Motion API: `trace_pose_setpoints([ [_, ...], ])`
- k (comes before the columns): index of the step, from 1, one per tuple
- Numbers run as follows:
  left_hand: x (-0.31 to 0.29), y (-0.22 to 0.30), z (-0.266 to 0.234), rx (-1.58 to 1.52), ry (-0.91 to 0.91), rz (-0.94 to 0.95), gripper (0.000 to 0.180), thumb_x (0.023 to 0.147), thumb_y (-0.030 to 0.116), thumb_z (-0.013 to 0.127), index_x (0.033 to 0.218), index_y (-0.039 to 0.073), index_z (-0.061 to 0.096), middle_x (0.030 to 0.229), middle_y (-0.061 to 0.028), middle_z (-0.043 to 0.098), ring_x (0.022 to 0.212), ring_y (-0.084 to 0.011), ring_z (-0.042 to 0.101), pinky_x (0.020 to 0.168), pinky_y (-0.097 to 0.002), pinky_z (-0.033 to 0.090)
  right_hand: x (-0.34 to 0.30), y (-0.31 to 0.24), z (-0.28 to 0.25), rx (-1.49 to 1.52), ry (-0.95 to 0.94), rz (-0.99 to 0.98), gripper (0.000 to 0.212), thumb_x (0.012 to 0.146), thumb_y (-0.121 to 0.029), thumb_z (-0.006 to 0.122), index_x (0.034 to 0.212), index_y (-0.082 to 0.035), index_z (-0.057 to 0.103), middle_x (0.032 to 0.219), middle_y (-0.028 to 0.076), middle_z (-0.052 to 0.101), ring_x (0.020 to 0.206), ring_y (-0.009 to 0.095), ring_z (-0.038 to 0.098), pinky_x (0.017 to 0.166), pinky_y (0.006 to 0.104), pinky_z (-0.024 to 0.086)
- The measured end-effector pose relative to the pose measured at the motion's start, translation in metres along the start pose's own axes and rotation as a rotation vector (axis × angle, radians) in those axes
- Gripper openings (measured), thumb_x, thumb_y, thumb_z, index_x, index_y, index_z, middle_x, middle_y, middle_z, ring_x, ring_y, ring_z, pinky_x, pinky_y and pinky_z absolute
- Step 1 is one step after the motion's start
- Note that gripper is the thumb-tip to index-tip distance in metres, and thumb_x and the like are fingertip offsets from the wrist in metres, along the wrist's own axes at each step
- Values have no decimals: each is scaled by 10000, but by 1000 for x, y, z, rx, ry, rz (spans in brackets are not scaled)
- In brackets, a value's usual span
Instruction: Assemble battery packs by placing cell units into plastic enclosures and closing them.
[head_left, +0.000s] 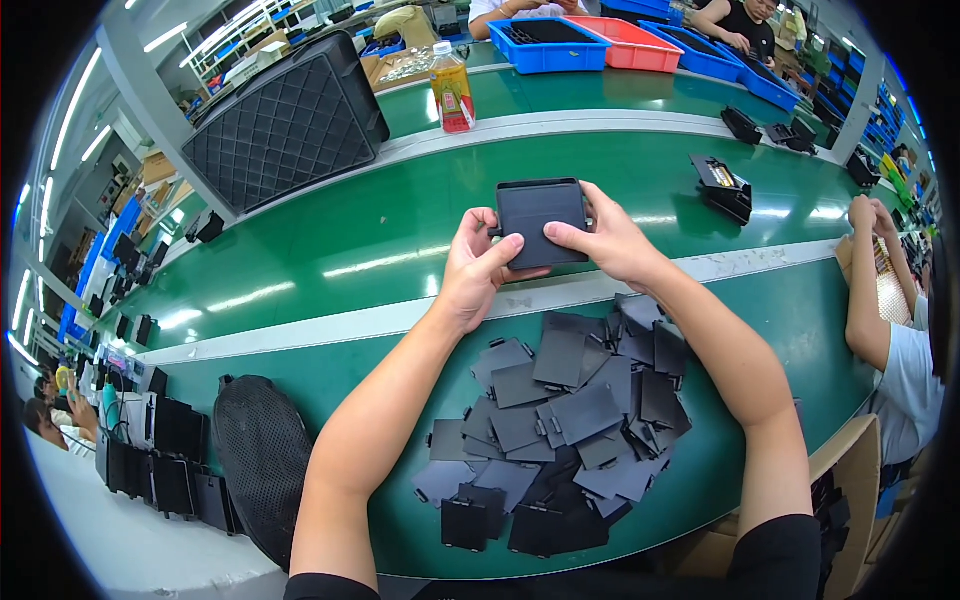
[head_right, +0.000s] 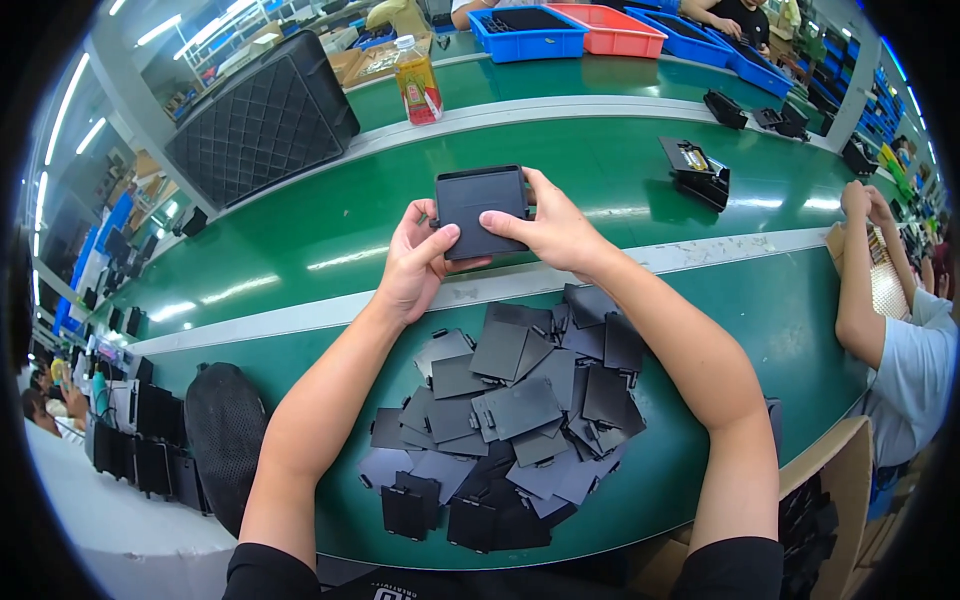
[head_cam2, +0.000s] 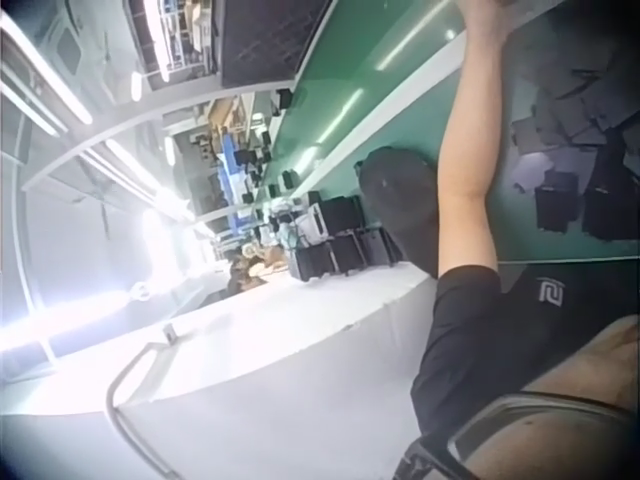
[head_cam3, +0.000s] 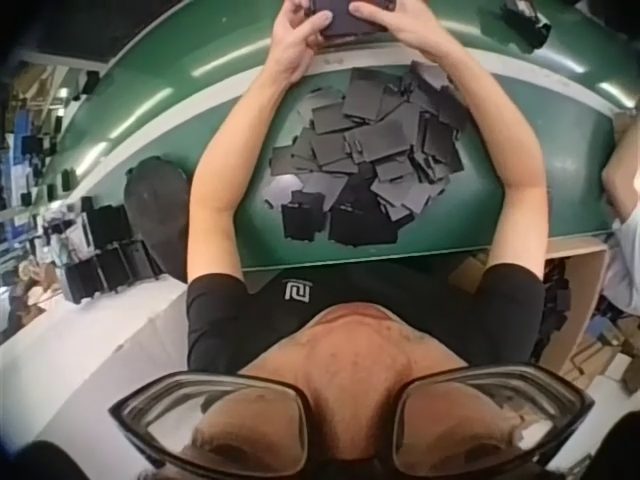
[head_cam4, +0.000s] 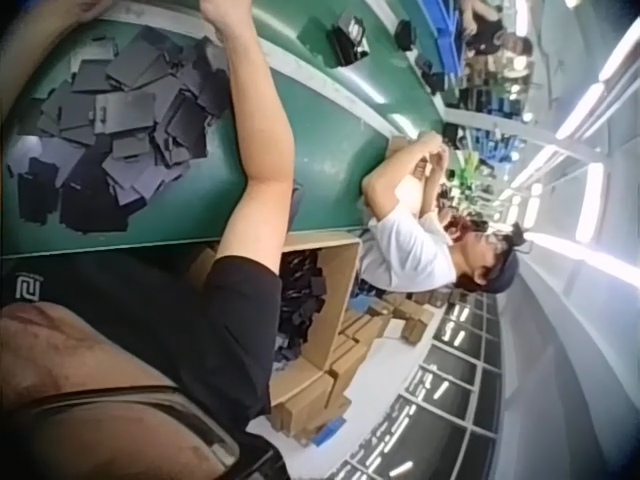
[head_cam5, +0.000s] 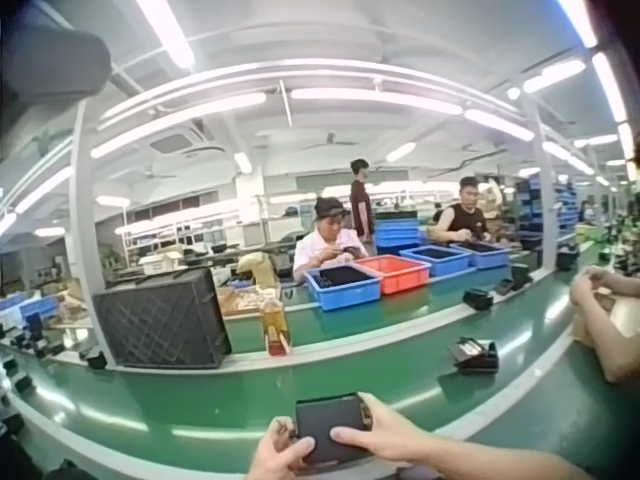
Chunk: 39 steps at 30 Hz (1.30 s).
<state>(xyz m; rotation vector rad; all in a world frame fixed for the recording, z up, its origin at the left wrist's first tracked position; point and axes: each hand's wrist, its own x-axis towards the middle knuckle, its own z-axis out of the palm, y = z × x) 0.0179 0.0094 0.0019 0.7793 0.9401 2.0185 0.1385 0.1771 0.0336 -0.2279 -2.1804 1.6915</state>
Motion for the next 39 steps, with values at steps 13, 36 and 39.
trace_pose_setpoints([
  [13, 4, -8, -1, 167, -20, 50, 341, 881, 11, 648, 1030, 109, 358, 1073, -140, 557, 915, -251, 639, 807, -375, 586, 0, 3, 6, 193, 39, 42, 571, 967, -342, 589, 1383, -23, 362, 1234, 150, 556, 1156, 224, 528, 949, 319, 438],
  [36, 22, 4, -32, 1073, 486, 57, 407, 854, 141, 657, 1151, 44, 396, 1204, -185, 455, 1056, -306, 562, 866, -433, 503, 65, -22, -165, -1184, -146, 250, 767, 788, -314, 737, 1419, -67, 377, 1257, 161, 596, 1040, 313, 622, 928, 437, 493],
  [39, 22, 2, -32, 1309, 541, 127, 409, 836, 157, 658, 1148, 36, 423, 1216, -178, 462, 1109, -312, 531, 919, -455, 452, 74, -28, -153, -1232, -65, 360, 727, 800, -365, 709, 1393, -61, 417, 1216, 151, 624, 995, 316, 638, 908, 453, 498],
])
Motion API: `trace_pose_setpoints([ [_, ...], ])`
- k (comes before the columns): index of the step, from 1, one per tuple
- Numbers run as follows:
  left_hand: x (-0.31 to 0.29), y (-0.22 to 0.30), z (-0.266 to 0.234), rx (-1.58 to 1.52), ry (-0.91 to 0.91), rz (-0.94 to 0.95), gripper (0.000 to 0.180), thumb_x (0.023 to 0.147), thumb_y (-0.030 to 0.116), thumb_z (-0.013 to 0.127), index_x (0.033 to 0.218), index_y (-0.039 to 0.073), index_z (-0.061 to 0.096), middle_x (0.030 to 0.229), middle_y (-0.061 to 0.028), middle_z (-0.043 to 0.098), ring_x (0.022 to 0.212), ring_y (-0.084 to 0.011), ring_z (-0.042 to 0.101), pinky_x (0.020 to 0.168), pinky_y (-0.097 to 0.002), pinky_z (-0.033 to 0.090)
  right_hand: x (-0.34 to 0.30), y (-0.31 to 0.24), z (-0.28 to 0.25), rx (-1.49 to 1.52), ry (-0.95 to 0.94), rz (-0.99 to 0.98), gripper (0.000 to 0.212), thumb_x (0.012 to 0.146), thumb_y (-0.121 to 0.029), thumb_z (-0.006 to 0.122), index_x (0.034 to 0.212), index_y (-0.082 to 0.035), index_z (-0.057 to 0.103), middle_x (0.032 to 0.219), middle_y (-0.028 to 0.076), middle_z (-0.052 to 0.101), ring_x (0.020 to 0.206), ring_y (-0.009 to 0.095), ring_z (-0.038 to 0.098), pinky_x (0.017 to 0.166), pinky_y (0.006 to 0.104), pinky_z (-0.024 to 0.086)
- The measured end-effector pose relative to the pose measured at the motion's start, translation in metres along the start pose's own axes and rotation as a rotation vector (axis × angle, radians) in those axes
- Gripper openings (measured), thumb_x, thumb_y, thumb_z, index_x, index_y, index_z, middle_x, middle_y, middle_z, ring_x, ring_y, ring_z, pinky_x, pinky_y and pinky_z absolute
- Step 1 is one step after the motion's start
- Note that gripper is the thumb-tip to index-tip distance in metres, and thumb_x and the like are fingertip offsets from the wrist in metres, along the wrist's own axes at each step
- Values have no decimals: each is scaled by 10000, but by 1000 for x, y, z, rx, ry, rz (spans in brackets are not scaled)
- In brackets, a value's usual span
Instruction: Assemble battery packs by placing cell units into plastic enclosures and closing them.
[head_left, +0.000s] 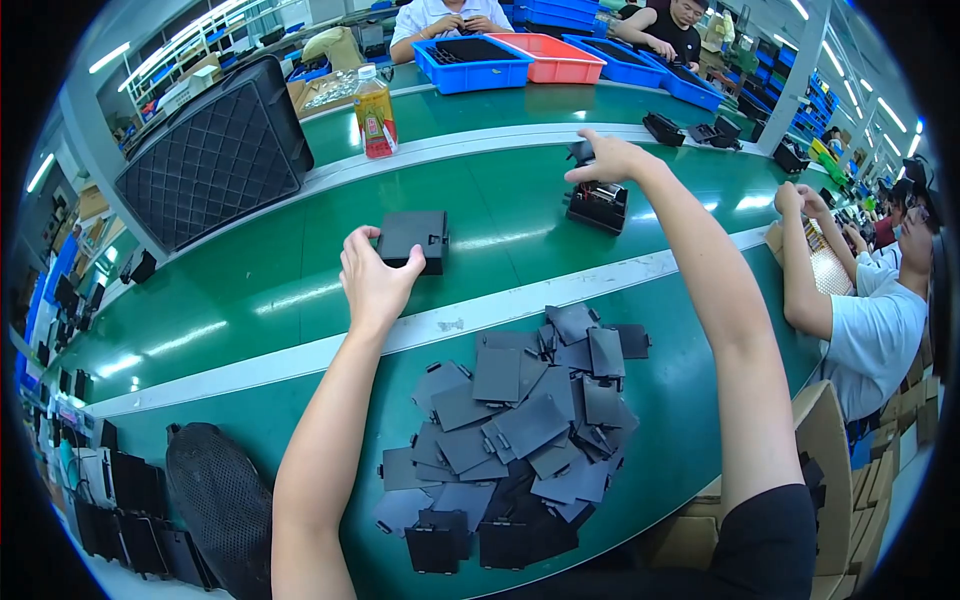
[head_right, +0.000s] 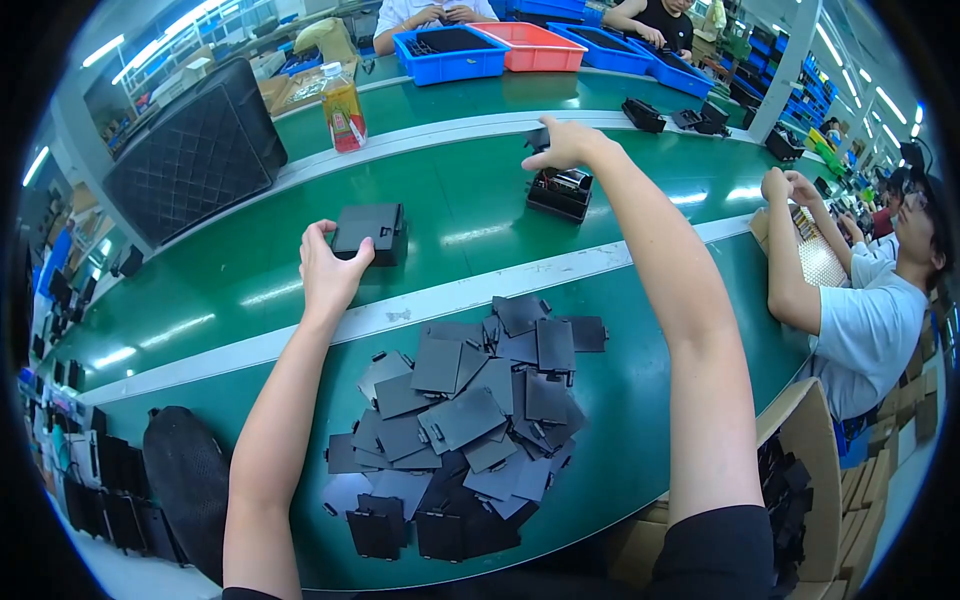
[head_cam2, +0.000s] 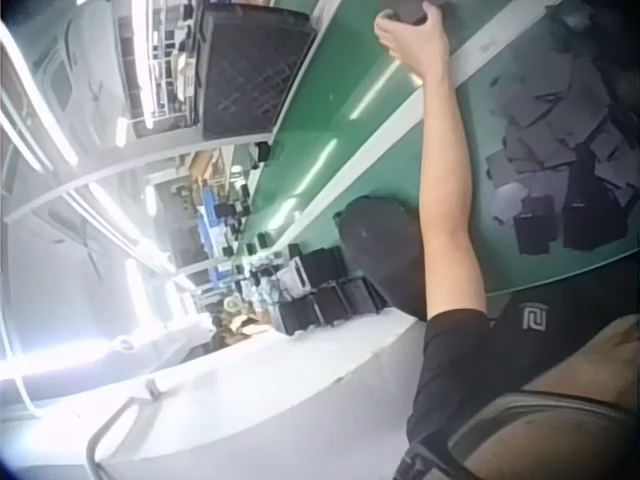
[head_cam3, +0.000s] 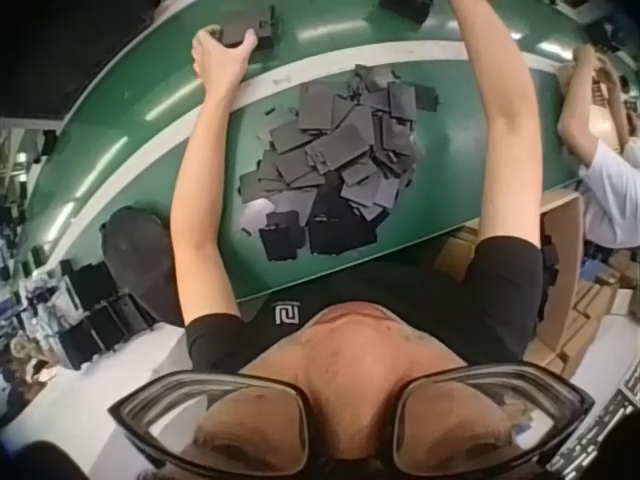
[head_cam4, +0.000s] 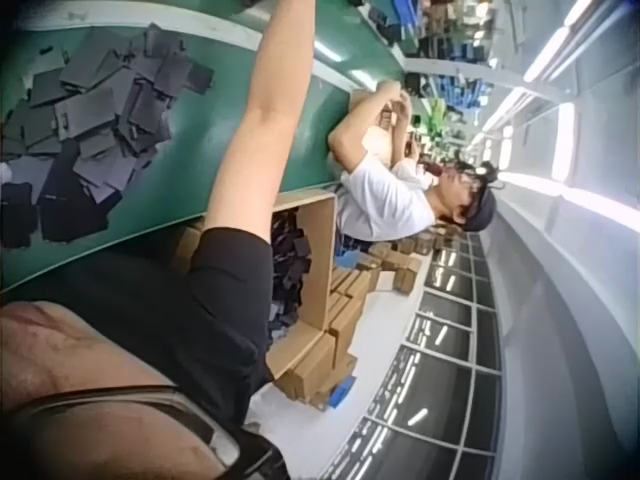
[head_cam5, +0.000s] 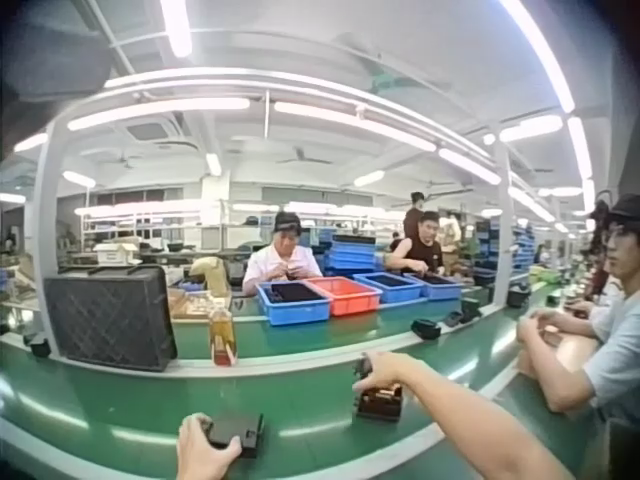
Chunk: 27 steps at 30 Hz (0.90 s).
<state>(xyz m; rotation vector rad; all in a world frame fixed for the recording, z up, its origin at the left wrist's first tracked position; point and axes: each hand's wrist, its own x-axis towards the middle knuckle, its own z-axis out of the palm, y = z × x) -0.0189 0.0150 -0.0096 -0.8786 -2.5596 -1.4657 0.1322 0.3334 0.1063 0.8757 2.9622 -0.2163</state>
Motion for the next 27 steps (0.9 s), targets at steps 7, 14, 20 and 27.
trace_pose_setpoints([
  [7, -8, 6, 6, 285, 258, 414, 372, 774, 97, 635, 1112, 49, 487, 1259, -142, 492, 1267, -318, 437, 1072, -479, 297, 12, -27, 10, -109, -108, 356, 564, 872, -536, 551, 1165, -67, 660, 1095, 143, 685, 972, 315, 666, 851, 437, 529],
  [14, -13, 11, 3, 374, 293, 599, 304, 741, 30, 601, 1032, 61, 518, 1277, -127, 499, 1307, -300, 423, 1111, -471, 266, 19, -50, 37, -241, 17, 386, 559, 926, -532, 442, 1054, -69, 729, 1061, 123, 704, 978, 307, 675, 833, 445, 543],
  [20, -18, 18, 6, 267, 184, 750, 251, 747, 3, 582, 984, 58, 524, 1199, -99, 550, 1242, -283, 480, 1094, -441, 308, 21, -66, 43, -191, -32, 405, 554, 935, -495, 436, 1107, -38, 698, 1128, 164, 669, 1001, 366, 653, 810, 525, 537],
  [27, -23, 24, 9, 87, -33, 746, 206, 765, -4, 563, 960, 55, 532, 1080, -78, 601, 1125, -278, 556, 1005, -387, 400, 24, -92, 80, -39, 116, 624, 626, 935, -515, 408, 1296, -26, 557, 1383, 144, 503, 1241, 336, 506, 949, 520, 462],
])
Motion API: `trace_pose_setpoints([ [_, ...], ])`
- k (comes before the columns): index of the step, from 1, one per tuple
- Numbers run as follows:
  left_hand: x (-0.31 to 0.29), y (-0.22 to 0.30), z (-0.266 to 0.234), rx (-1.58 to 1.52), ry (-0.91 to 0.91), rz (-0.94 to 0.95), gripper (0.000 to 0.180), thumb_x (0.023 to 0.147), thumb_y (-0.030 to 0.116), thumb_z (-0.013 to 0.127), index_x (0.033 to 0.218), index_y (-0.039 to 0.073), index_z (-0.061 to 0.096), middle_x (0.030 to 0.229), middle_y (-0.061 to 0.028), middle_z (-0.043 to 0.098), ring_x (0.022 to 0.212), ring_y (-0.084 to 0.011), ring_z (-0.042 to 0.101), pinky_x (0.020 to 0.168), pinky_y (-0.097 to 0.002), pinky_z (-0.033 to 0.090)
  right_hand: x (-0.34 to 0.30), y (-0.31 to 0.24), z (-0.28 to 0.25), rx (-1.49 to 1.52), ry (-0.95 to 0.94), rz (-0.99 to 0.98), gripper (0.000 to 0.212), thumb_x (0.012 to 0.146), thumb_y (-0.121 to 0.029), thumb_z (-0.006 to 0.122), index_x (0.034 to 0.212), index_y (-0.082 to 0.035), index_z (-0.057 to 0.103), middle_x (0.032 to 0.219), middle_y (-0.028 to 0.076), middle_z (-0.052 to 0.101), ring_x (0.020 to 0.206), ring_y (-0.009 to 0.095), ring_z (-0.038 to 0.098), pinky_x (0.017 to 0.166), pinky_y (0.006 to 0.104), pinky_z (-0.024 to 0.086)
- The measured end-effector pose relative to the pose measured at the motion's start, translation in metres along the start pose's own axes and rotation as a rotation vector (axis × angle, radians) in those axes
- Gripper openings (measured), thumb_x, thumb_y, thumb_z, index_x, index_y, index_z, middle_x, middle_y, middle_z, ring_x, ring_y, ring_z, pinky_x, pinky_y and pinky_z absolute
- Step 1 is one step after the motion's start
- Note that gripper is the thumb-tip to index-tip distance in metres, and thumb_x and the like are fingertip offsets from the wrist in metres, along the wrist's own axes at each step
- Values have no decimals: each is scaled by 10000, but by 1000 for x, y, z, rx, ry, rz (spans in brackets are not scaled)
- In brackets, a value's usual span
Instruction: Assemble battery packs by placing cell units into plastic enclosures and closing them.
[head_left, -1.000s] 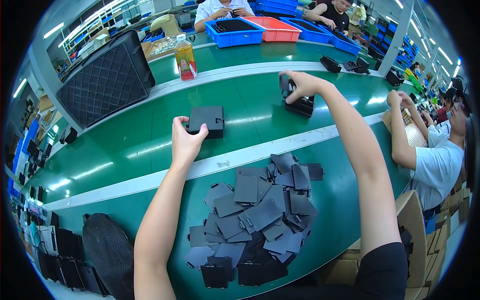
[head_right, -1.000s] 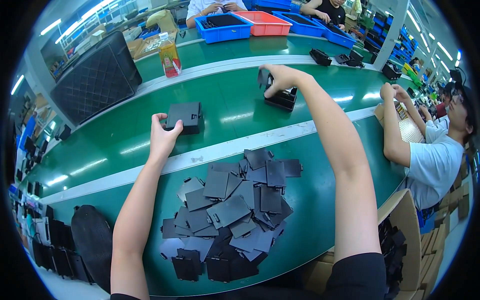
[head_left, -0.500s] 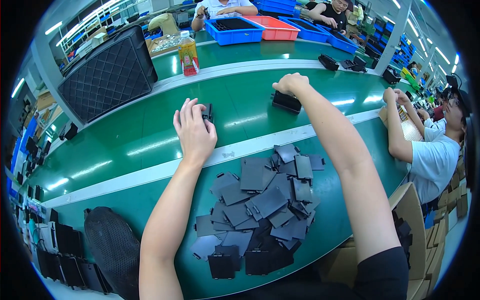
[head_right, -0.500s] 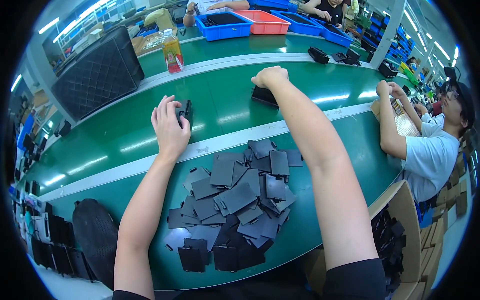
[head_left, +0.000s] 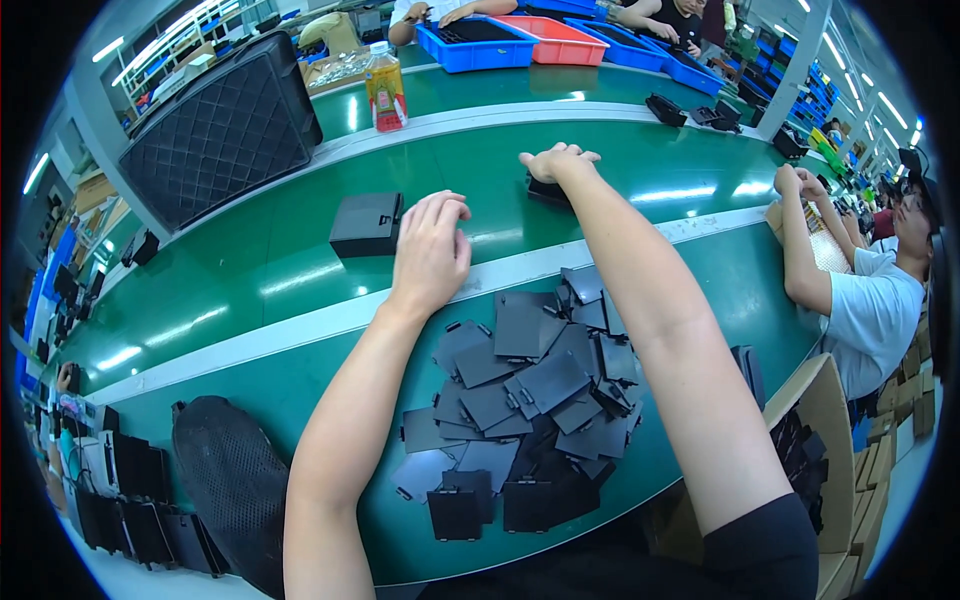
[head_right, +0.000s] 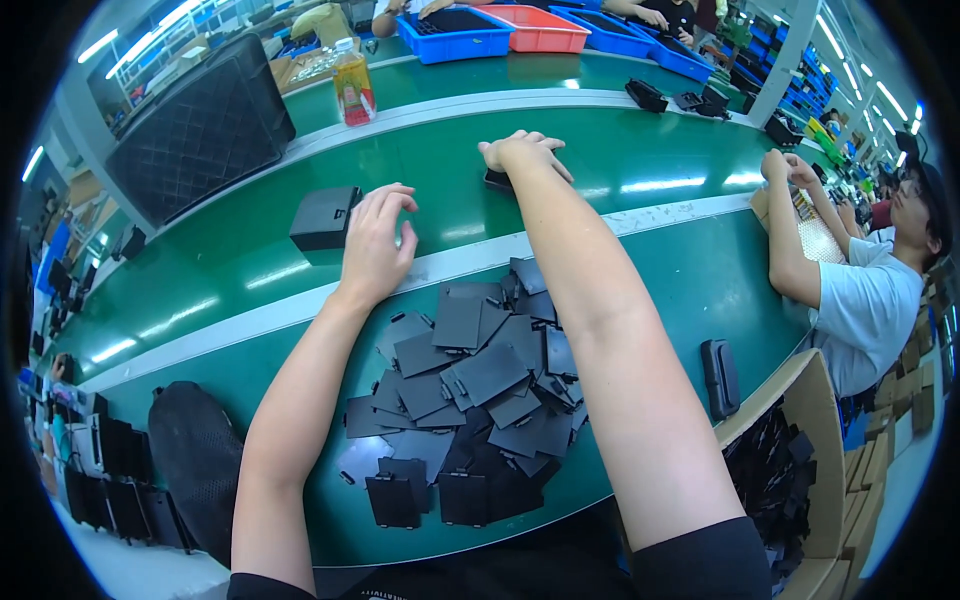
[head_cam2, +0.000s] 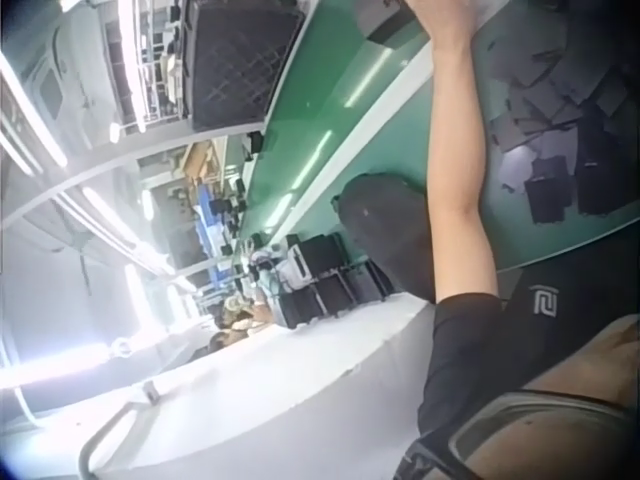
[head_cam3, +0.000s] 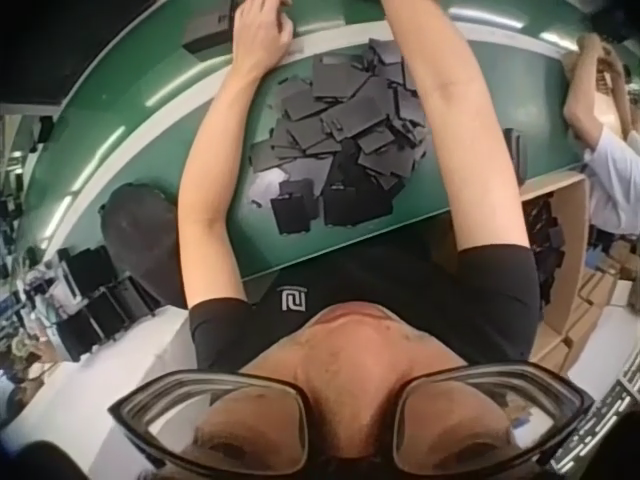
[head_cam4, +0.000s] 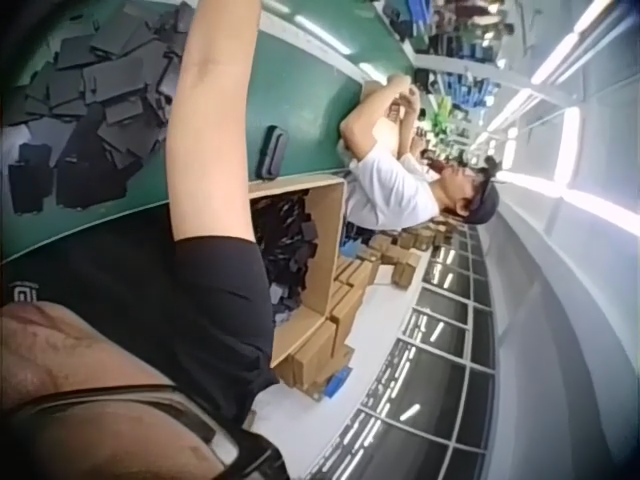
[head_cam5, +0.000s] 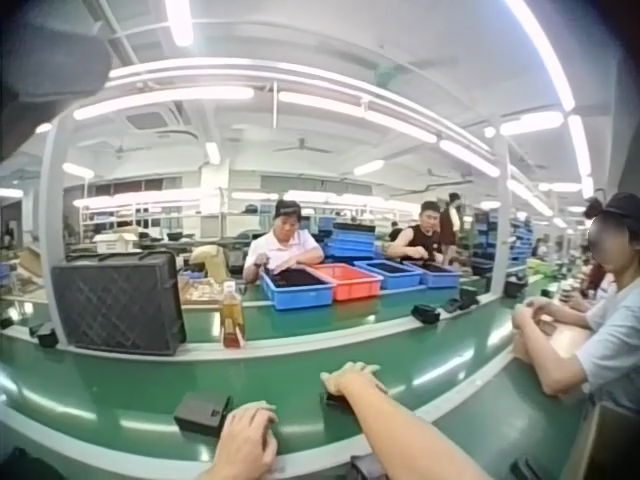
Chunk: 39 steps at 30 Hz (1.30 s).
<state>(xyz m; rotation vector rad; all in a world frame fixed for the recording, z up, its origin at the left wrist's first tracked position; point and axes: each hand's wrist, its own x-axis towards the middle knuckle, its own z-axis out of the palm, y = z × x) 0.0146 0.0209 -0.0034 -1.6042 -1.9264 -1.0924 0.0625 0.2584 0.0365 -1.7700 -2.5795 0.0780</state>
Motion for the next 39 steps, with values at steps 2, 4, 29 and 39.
trace_pose_setpoints([
  [2, 0, 4, -1, -133, -73, -70, 201, 792, 5, 559, 990, 39, 548, 1073, -81, 612, 1077, -265, 583, 928, -362, 448, -5, -3, 3, 48, 58, 20, 653, 936, -531, 396, 1330, -26, 527, 1421, 131, 472, 1279, 315, 479, 985, 503, 445],
  [4, -1, 0, -2, -206, -121, -136, 208, 815, 14, 558, 1023, 26, 562, 1084, -85, 618, 1052, -250, 598, 870, -343, 478, -15, -1, -2, 67, 0, -221, 623, 932, -467, 420, 1352, -11, 490, 1455, 152, 410, 1324, 350, 401, 973, 560, 427],
  [29, 4, 15, -8, -1312, -113, -779, 466, 975, 289, 570, 1324, 23, 414, 1162, -188, 572, 970, -299, 647, 678, -391, 633, -112, 23, 7, 1189, -114, -762, 651, 793, -411, 771, 1143, 89, 546, 975, 190, 657, 828, 249, 660, 739, 325, 542],
  [39, 4, 22, -9, -1288, 38, -843, 422, 962, 255, 585, 1270, 6, 439, 1073, -176, 575, 900, -289, 658, 613, -351, 636, -118, 17, 4, 1273, -278, -658, 518, 853, -346, 722, 1163, 28, 543, 981, 139, 634, 841, 189, 623, 744, 273, 505],
])
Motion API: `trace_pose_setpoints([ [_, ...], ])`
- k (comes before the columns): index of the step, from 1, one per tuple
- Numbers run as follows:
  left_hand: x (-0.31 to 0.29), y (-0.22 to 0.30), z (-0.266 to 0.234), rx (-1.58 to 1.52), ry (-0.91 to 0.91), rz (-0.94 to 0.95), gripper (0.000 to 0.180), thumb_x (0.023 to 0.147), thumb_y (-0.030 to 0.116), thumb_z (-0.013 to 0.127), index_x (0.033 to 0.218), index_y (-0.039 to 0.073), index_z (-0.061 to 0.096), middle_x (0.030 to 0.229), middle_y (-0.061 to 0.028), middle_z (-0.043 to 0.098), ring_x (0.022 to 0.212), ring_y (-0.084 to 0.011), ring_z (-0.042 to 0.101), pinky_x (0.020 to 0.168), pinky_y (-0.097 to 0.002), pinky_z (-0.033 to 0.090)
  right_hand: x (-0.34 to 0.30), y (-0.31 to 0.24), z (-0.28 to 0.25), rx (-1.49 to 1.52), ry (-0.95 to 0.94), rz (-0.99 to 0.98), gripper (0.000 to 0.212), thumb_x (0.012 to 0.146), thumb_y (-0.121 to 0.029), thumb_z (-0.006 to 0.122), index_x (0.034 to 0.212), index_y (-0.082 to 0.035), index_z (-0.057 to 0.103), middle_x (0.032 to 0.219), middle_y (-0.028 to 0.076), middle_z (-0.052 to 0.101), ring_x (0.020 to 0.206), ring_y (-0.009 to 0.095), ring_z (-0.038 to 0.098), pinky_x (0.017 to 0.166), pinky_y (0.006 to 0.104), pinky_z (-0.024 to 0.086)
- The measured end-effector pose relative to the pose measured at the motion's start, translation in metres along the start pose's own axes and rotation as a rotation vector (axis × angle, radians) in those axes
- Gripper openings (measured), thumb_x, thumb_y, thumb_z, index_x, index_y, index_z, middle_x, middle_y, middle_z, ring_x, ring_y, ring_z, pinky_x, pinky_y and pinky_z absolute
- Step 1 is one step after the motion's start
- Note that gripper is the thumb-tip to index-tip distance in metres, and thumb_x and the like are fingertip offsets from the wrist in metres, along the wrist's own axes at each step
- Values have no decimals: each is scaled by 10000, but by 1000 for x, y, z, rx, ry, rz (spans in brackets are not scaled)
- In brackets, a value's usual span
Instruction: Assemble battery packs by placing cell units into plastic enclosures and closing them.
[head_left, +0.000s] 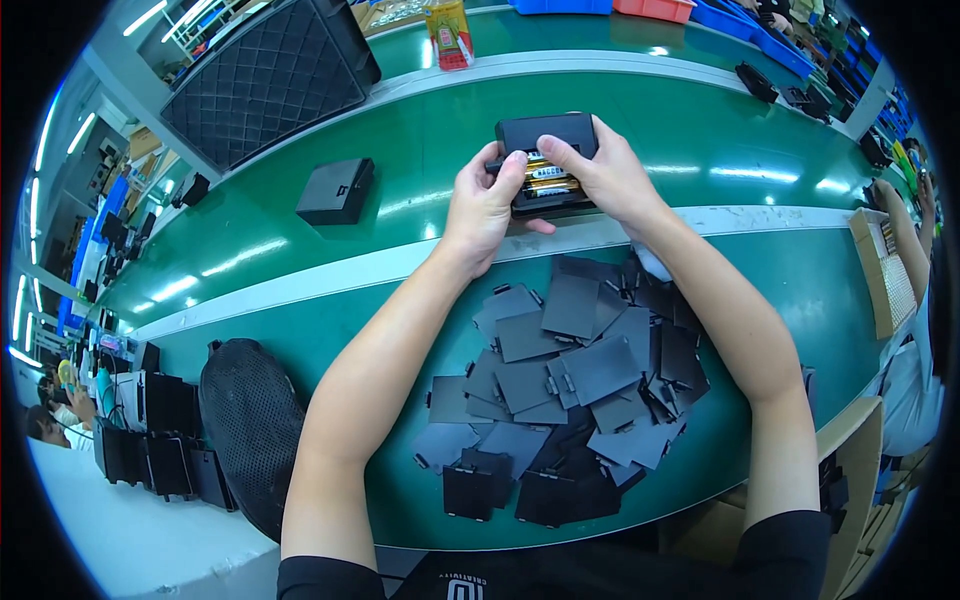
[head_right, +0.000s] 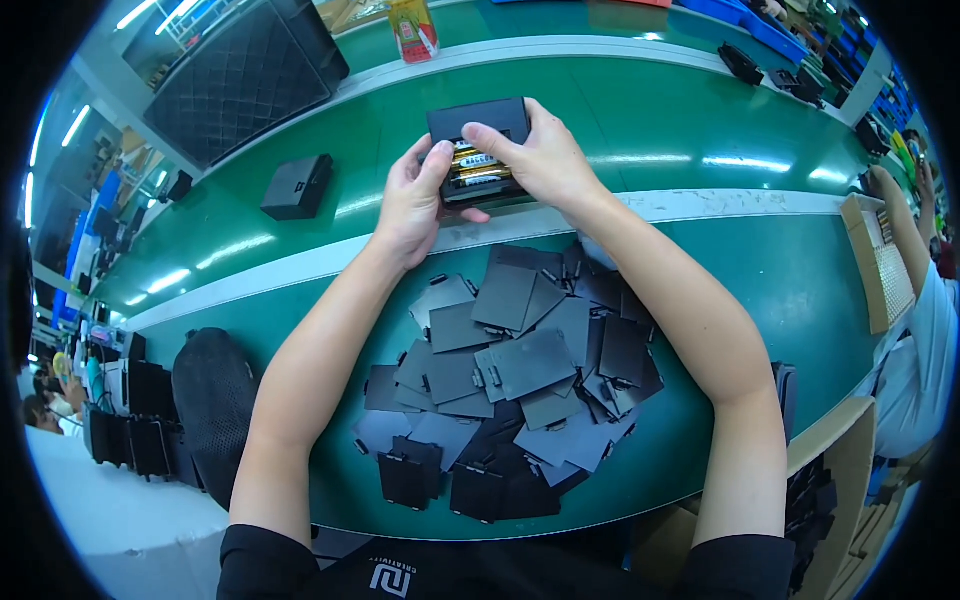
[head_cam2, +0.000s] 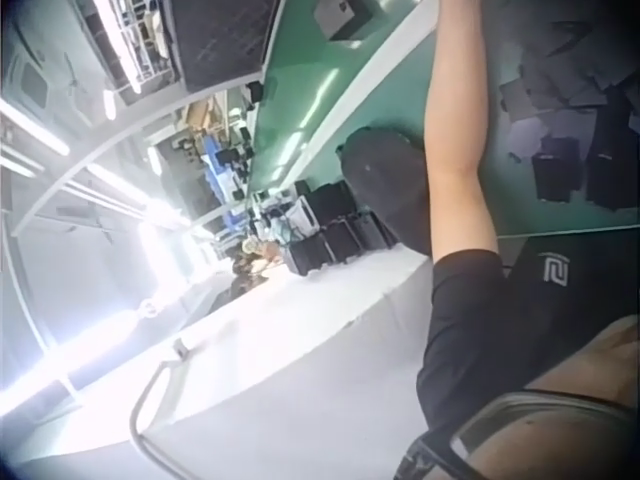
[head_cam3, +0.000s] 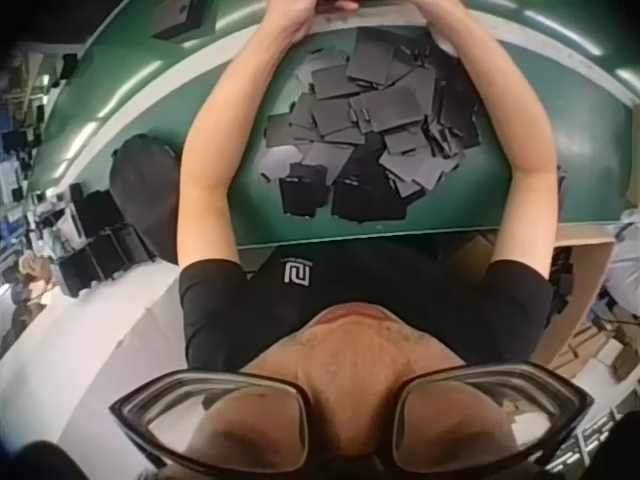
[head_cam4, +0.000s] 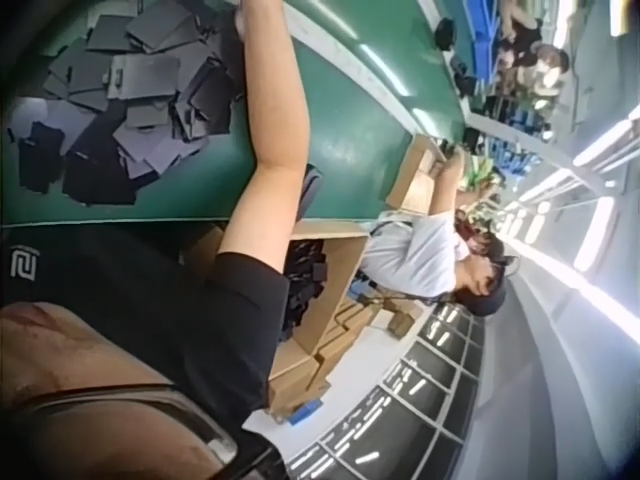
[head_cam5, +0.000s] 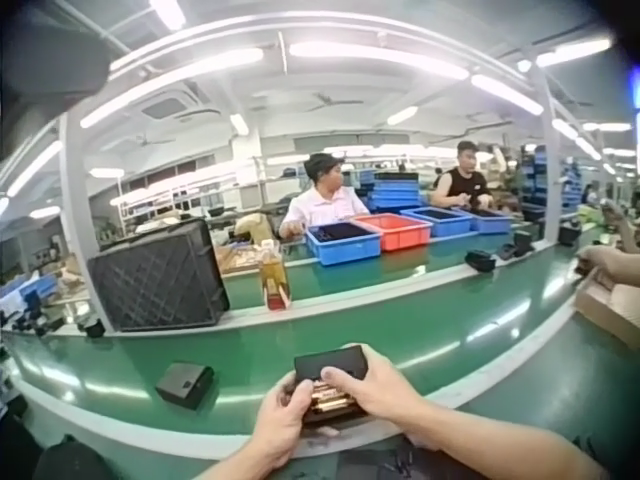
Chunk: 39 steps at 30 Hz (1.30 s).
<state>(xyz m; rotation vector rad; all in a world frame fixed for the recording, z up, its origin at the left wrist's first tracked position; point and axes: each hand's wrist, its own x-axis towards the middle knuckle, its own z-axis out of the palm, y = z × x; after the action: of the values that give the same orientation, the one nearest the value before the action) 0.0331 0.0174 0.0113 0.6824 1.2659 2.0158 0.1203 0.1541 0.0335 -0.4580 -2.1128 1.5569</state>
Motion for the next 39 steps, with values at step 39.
trace_pose_setpoints([
  [39, 12, 3, -12, 21, 192, -107, 226, 1035, 220, 419, 1130, 16, 401, 1049, -171, 521, 834, -316, 659, 698, -441, 629, 3, 17, -22, -130, -242, -448, 305, 824, -44, 674, 1128, -39, 692, 1215, 85, 646, 1054, 216, 610, 930, 324, 475],
])
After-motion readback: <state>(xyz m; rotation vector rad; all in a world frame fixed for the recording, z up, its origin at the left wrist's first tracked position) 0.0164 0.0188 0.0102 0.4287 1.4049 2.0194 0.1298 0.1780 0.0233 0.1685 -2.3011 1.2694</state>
